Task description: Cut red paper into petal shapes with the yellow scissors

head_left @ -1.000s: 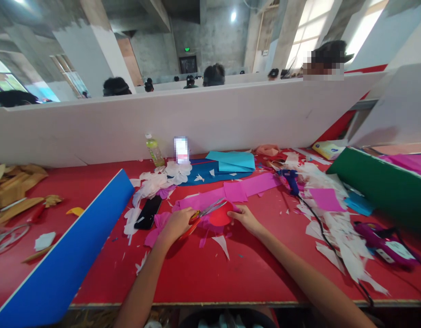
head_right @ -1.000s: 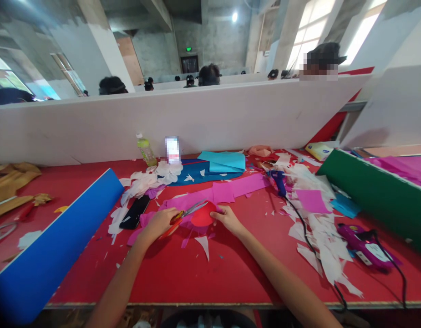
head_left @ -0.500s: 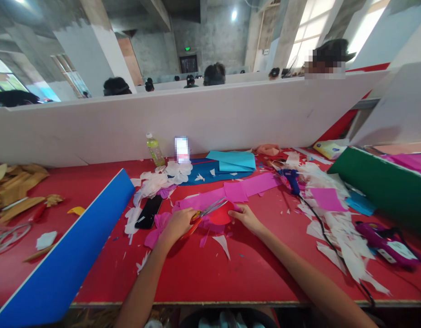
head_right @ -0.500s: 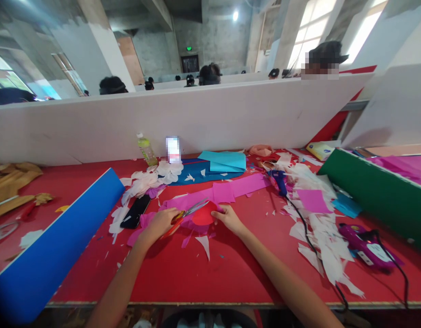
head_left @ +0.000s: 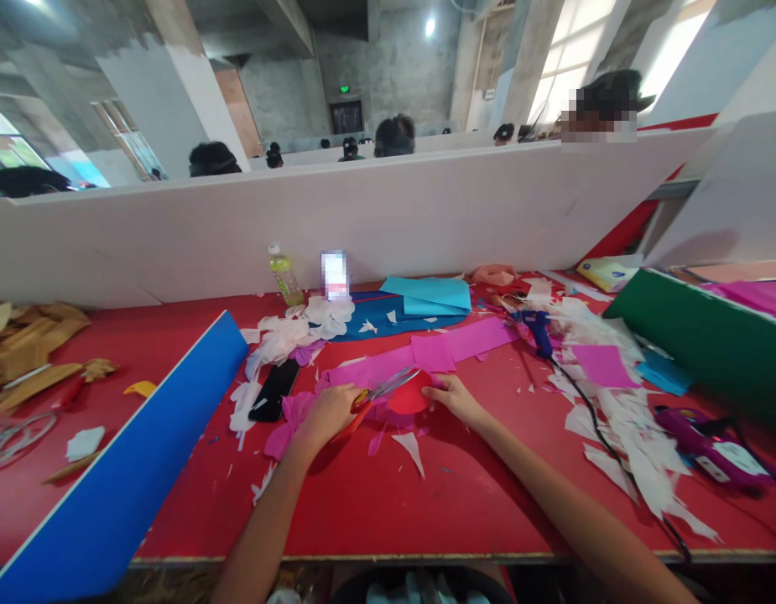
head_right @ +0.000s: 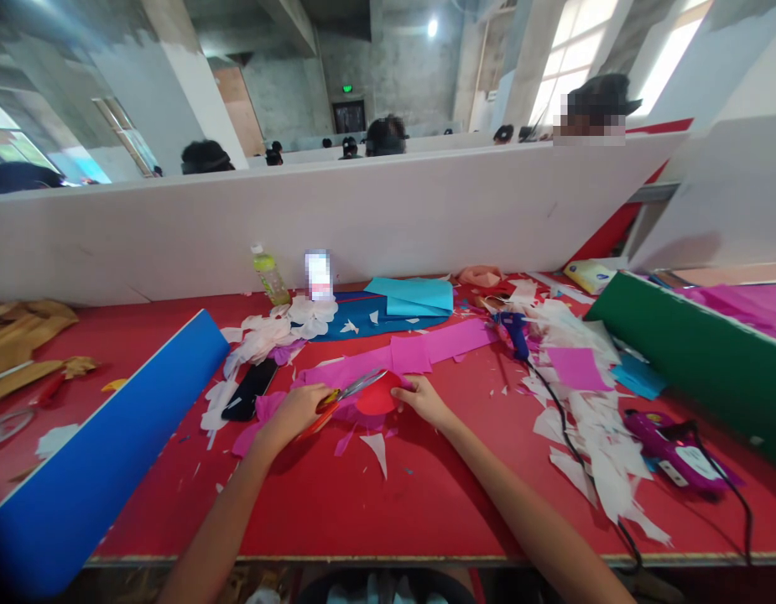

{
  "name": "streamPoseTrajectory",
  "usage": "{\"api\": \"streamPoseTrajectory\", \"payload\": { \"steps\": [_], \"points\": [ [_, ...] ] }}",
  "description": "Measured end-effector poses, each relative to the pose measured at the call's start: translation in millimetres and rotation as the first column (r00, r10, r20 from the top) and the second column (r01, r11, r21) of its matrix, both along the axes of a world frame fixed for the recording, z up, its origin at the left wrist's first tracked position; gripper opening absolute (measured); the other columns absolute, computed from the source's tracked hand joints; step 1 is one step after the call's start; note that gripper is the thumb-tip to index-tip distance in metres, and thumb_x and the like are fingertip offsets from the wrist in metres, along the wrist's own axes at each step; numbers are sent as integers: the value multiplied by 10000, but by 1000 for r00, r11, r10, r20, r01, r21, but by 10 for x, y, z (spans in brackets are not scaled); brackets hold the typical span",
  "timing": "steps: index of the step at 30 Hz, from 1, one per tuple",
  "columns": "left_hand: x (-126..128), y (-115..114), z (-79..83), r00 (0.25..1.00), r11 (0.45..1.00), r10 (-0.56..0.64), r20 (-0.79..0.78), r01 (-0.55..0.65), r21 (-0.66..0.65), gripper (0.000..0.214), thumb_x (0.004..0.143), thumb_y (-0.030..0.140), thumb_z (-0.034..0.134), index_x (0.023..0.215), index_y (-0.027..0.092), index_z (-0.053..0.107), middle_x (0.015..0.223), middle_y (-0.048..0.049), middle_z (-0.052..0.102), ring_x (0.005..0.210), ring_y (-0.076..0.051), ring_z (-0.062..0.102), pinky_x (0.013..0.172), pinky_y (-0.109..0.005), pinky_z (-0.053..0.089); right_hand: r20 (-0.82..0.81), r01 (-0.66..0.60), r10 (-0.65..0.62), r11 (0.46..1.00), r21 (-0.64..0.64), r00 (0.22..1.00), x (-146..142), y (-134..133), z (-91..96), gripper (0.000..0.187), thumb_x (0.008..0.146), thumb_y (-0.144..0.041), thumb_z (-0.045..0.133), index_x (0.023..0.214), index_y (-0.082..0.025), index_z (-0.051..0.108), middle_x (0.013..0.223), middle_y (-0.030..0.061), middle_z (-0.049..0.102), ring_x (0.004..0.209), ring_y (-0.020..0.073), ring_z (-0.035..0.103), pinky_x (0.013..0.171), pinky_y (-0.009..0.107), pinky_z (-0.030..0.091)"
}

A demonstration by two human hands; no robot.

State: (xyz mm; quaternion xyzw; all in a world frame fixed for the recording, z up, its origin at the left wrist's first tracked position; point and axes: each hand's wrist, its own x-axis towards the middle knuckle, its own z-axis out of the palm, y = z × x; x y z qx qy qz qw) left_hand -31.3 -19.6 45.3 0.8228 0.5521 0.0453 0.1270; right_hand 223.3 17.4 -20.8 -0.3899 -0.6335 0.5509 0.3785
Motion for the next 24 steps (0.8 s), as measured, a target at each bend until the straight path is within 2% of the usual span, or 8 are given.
{"api": "streamPoseTrajectory", "payload": {
  "steps": [4, 8, 11, 15, 24],
  "points": [
    [-6, 6, -4, 1000, 1000, -12, -10, 11, -14, 223, 817, 150, 438, 933, 189, 624, 970, -72, 655, 900, -178, 599, 770, -242, 412, 10, -7, 7, 1000, 1, 1000, -2, 1, 6, 332, 735, -448, 570, 603, -144, 544, 495, -2, 564, 471, 118, 533, 491, 224, 384],
    [-32, -7, 15, 1000, 1000, -10, -3, 10, 1, 221, 844, 206, 413, 926, 197, 619, 978, -70, 651, 894, -179, 599, 770, -250, 417, 21, -16, 16, 1000, 6, 1000, 11, 12, 5, 315, 742, -431, 568, 616, -143, 552, 503, -4, 572, 483, 120, 541, 496, 221, 383],
    [-64, -7, 5, 998, 999, 27, -51, -25, 39, 256, 855, 231, 401, 1028, 215, 589, 1061, -72, 630, 963, -201, 586, 815, -288, 422, 25, 4, -4, 1000, 13, 1000, 26, 25, 0, 314, 738, -429, 569, 608, -144, 552, 497, -6, 569, 481, 119, 536, 498, 221, 382],
    [-80, 1, -32, 995, 997, 42, -95, -35, 72, 355, 849, 174, 374, 1176, 218, 506, 1212, -78, 551, 1072, -219, 540, 871, -336, 422, 35, 7, -8, 999, 37, 999, 32, 33, -8, 312, 743, -427, 562, 615, -142, 553, 502, -3, 573, 479, 117, 534, 499, 221, 386],
    [8, -29, -52, 989, 997, 8, -145, 4, 83, 385, 835, 197, 441, 1220, 190, 461, 1243, -100, 515, 1126, -214, 497, 899, -318, 411, 33, -8, 6, 999, 51, 999, -20, -26, 27, 254, 741, -366, 558, 638, -134, 557, 524, -13, 554, 490, 103, 514, 513, 220, 399]
  ]
}}
